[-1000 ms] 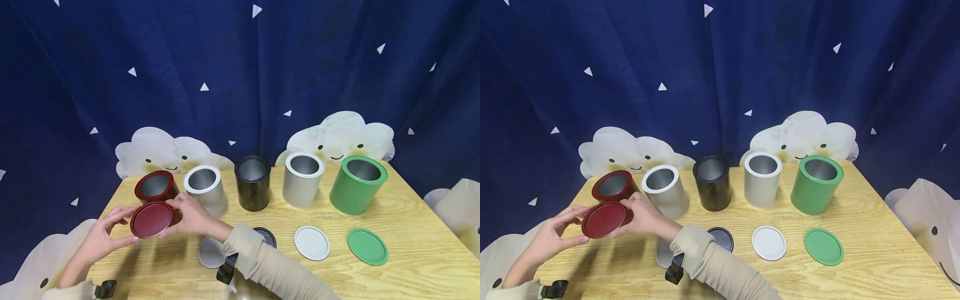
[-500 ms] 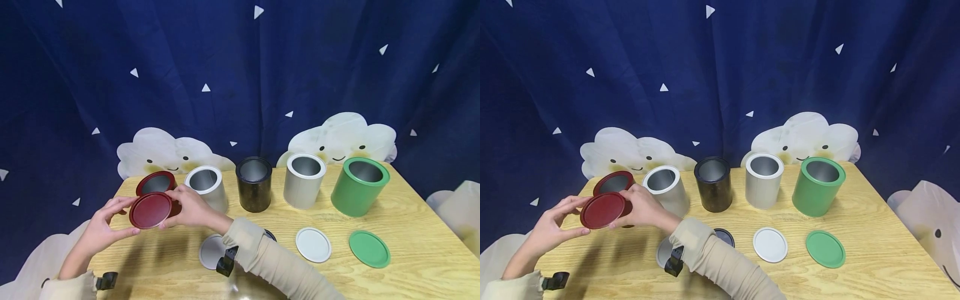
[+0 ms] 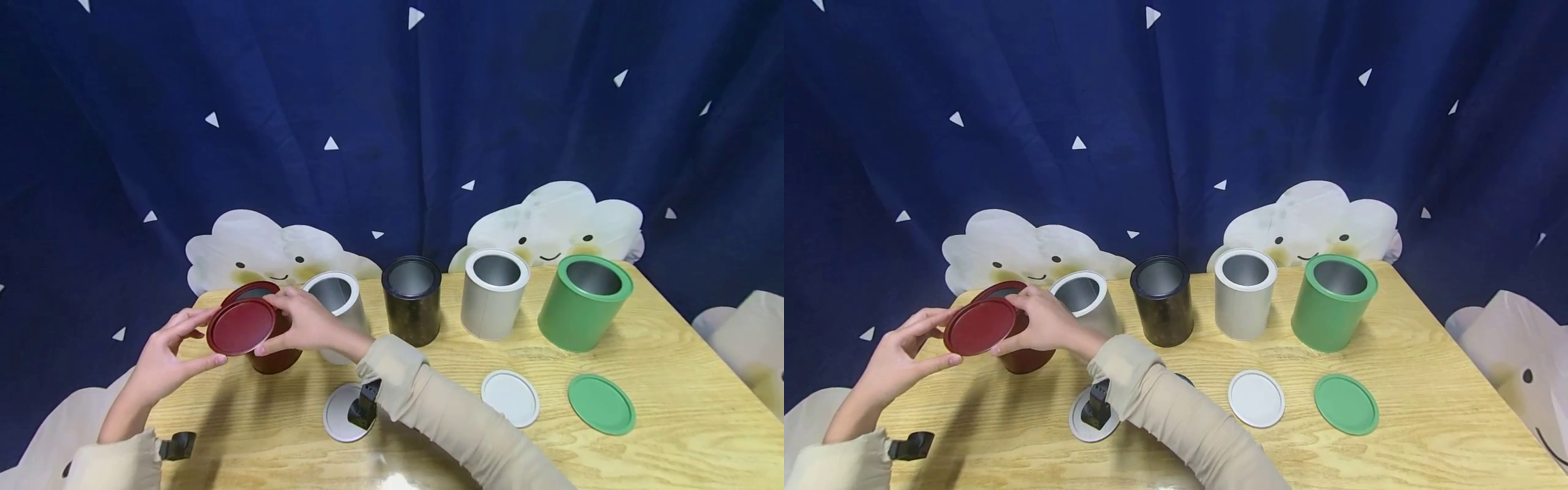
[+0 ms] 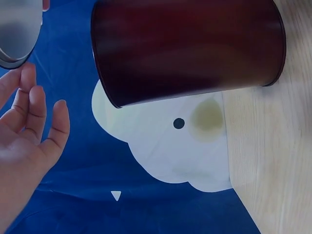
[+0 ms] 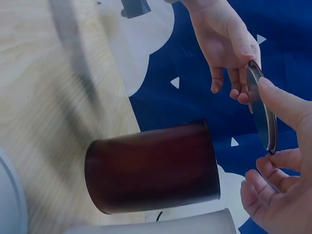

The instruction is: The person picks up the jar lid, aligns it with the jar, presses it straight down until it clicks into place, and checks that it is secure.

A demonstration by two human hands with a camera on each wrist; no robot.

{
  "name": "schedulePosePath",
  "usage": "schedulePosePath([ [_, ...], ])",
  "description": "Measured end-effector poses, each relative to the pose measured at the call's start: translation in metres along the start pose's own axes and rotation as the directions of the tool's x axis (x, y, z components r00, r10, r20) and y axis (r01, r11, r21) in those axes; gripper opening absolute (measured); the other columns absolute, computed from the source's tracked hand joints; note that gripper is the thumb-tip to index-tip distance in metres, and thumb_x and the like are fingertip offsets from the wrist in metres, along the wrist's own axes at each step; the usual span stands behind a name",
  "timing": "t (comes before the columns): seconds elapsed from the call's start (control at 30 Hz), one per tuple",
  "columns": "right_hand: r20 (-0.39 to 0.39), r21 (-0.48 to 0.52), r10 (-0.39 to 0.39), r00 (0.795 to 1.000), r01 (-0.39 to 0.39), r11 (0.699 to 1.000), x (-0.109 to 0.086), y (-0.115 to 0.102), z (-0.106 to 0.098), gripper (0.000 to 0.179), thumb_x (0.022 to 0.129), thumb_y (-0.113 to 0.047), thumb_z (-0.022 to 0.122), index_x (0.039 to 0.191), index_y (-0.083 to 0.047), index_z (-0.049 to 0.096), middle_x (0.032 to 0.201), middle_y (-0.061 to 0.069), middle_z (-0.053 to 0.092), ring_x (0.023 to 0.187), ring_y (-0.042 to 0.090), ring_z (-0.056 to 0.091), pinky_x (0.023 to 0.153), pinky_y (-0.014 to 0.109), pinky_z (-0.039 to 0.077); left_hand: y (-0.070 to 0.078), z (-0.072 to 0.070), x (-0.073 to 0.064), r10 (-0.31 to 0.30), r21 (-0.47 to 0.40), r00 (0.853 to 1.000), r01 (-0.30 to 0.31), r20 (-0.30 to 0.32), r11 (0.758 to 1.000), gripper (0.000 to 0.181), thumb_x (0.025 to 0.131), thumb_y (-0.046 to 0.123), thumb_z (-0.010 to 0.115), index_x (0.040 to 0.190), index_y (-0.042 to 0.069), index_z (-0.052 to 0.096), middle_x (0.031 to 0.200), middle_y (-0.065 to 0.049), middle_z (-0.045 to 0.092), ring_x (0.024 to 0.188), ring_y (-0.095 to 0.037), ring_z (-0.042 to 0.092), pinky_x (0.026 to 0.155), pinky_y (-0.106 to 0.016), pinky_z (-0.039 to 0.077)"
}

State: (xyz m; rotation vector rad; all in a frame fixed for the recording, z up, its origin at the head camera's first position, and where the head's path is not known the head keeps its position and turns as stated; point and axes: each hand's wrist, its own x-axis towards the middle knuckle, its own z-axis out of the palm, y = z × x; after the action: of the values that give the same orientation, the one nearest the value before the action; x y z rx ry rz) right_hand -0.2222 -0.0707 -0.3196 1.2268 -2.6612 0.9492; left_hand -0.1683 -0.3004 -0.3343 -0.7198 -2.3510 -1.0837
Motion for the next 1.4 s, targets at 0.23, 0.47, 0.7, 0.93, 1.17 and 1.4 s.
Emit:
schedulePosePath([
  [0.23, -0.003, 0.050, -0.026, 1.000, 0.026, 0.998, 0.010, 0.004, -0.005, 0.075, 0.067, -0.038, 0.079, 0.130, -0.006, 0.050, 0.123, 0.007, 0.052, 0.107, 0.011, 0.047, 0.085, 0.016, 0.035, 0.000, -0.001, 0.007, -0.053, -0.006, 0.999, 0.052, -0.009, 0.999, 0.063, 0.056, -0.016, 0.076, 0.115, -0.010, 0.055, 0.106, 0.014, 0.055, 0.097, 0.000, 0.046, 0.076, -0.011, 0.036],
  [0.47, 0.012, 0.047, -0.033, 0.999, 0.032, 0.998, 0.019, 0.008, -0.008, 0.079, 0.068, -0.040, 0.078, 0.132, -0.006, 0.048, 0.119, 0.005, 0.052, 0.098, 0.012, 0.047, 0.074, 0.014, 0.035, -0.004, -0.003, 0.013, -0.064, 0.004, 0.998, 0.064, -0.007, 0.998, 0.062, 0.059, -0.014, 0.076, 0.117, -0.009, 0.055, 0.107, 0.014, 0.054, 0.097, 0.001, 0.046, 0.076, -0.010, 0.036],
  [0.7, 0.025, 0.049, -0.037, 0.999, 0.035, 0.998, 0.030, 0.011, -0.015, 0.080, 0.069, -0.038, 0.077, 0.133, -0.003, 0.045, 0.127, 0.007, 0.049, 0.113, 0.014, 0.046, 0.088, 0.016, 0.035, -0.011, -0.006, 0.021, -0.078, 0.003, 0.997, 0.078, -0.013, 0.997, 0.063, 0.059, -0.015, 0.075, 0.118, -0.010, 0.054, 0.106, 0.016, 0.052, 0.097, 0.001, 0.046, 0.075, -0.010, 0.036],
  [0.93, 0.047, 0.020, -0.024, 0.999, 0.024, 1.000, 0.042, 0.015, -0.021, 0.082, 0.070, -0.041, 0.076, 0.134, -0.003, 0.043, 0.128, 0.005, 0.048, 0.116, 0.012, 0.043, 0.092, 0.016, 0.033, -0.016, -0.008, 0.030, -0.120, 0.029, 0.993, 0.120, 0.009, 0.992, 0.060, 0.065, -0.008, 0.075, 0.121, -0.008, 0.053, 0.107, 0.019, 0.050, 0.095, 0.003, 0.045, 0.075, -0.011, 0.035],
  [1.17, 0.072, -0.040, -0.053, 0.996, 0.056, 0.998, 0.057, 0.022, -0.019, 0.080, 0.071, -0.042, 0.074, 0.134, -0.002, 0.044, 0.123, 0.004, 0.050, 0.114, 0.013, 0.044, 0.092, 0.015, 0.032, -0.025, -0.008, 0.033, -0.148, 0.045, 0.989, 0.147, 0.013, 0.988, 0.059, 0.068, -0.004, 0.074, 0.123, -0.007, 0.052, 0.107, 0.018, 0.049, 0.095, 0.004, 0.044, 0.073, -0.011, 0.034],
  [1.4, 0.077, -0.030, -0.022, 0.997, 0.025, 0.999, 0.062, 0.029, -0.013, 0.079, 0.071, -0.042, 0.074, 0.134, -0.004, 0.044, 0.125, 0.004, 0.050, 0.115, 0.013, 0.043, 0.092, 0.016, 0.032, -0.035, -0.004, 0.033, -0.171, 0.061, 0.985, 0.170, 0.021, 0.984, 0.057, 0.072, 0.002, 0.073, 0.125, -0.005, 0.051, 0.107, 0.019, 0.048, 0.093, 0.001, 0.042, 0.072, -0.014, 0.035],
])
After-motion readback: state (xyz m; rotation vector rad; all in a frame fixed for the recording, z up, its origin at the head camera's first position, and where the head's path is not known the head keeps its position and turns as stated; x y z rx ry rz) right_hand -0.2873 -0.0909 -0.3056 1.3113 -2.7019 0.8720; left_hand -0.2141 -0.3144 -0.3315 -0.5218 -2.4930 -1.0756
